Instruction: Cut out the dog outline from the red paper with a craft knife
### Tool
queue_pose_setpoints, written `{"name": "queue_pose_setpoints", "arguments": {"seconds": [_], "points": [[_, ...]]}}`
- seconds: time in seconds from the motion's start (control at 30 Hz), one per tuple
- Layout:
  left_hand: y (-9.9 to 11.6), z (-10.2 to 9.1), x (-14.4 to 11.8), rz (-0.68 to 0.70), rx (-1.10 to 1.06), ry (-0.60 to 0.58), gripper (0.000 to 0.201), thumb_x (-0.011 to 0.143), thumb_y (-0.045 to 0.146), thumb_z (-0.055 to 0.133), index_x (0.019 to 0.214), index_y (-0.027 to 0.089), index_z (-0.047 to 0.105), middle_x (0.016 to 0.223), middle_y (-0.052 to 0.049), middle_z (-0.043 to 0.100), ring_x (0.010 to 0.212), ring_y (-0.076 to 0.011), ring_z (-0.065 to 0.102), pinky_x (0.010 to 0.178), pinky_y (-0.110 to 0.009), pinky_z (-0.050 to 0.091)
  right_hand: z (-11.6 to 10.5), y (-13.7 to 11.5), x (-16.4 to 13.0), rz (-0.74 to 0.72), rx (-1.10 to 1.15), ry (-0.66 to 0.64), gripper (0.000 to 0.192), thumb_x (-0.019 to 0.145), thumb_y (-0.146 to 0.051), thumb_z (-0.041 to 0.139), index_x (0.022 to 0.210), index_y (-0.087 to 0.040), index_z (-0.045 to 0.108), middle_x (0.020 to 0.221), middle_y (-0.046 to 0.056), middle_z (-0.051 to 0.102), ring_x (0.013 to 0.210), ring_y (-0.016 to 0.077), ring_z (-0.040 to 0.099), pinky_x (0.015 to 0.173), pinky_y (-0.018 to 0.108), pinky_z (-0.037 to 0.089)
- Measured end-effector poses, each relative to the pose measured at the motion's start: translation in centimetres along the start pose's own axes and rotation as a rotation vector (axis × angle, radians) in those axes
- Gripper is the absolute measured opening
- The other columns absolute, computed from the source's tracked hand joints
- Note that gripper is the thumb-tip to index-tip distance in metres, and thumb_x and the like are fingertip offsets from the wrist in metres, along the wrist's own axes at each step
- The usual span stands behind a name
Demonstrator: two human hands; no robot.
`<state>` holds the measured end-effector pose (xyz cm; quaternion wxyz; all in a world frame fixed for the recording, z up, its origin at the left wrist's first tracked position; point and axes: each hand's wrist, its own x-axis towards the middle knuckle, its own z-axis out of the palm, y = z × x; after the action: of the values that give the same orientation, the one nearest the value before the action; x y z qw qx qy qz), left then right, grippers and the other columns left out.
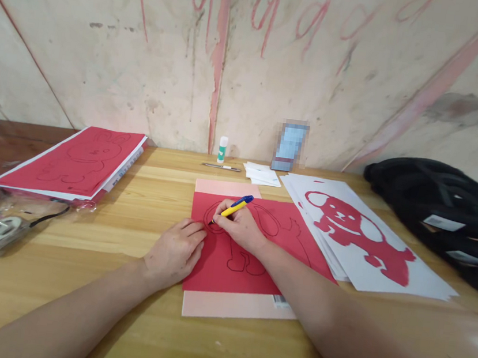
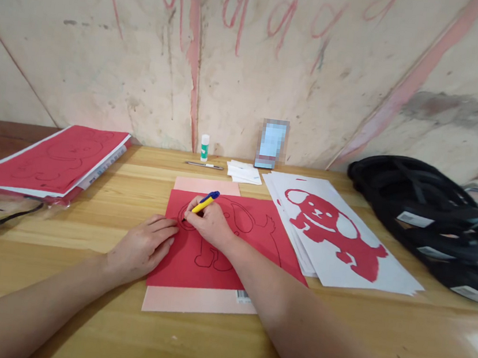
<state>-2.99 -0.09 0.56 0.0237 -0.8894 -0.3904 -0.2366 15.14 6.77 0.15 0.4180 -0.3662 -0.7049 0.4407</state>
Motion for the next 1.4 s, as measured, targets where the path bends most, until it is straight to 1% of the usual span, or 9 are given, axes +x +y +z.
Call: {"name": "queue_pose_setpoints", "arguments": {"seconds": [0.37, 0.73, 1.4], "points": [[-0.08, 0.15, -0.13, 0.005, 0.013, 0.004, 0.025, 0.090, 0.012, 0.040, 0.095, 0.012, 0.064, 0.100, -0.013, 0.065, 0.095, -0.0252, 0.058, 0.085, -0.042, 0.053, -0.11, 0.04, -0.01, -0.014, -0.030, -0.002, 0.004, 0.069, -0.020, 0.056, 0.066, -0.018, 0.053, 0.064, -0.002, 0.056, 0.061, 0.0117, 0.049, 0.061, 0.025, 0.039], [-0.10, 0.13, -0.11, 0.003, 0.011, -0.006, 0.026, 0.090, 0.012, 0.039, 0.096, 0.014, 0.064, 0.100, -0.012, 0.065, 0.095, -0.0243, 0.058, 0.087, -0.041, 0.052, -0.13, 0.26, 0.07, -0.034, -0.036, 0.003, 0.002, 0.068, -0.018, 0.054, 0.065, -0.019, 0.053, 0.064, -0.002, 0.056, 0.062, 0.0120, 0.051, 0.061, 0.025, 0.040], [-0.12, 0.07, -0.16, 0.010, 0.012, 0.006, 0.025, 0.090, 0.012, 0.039, 0.098, 0.015, 0.063, 0.100, -0.011, 0.065, 0.096, -0.0240, 0.058, 0.088, -0.041, 0.052, -0.17, -0.09, -0.02, -0.004, -0.052, 0.005, 0.003, 0.065, -0.019, 0.054, 0.063, -0.019, 0.052, 0.060, -0.003, 0.053, 0.059, 0.0118, 0.048, 0.058, 0.024, 0.038]]}}
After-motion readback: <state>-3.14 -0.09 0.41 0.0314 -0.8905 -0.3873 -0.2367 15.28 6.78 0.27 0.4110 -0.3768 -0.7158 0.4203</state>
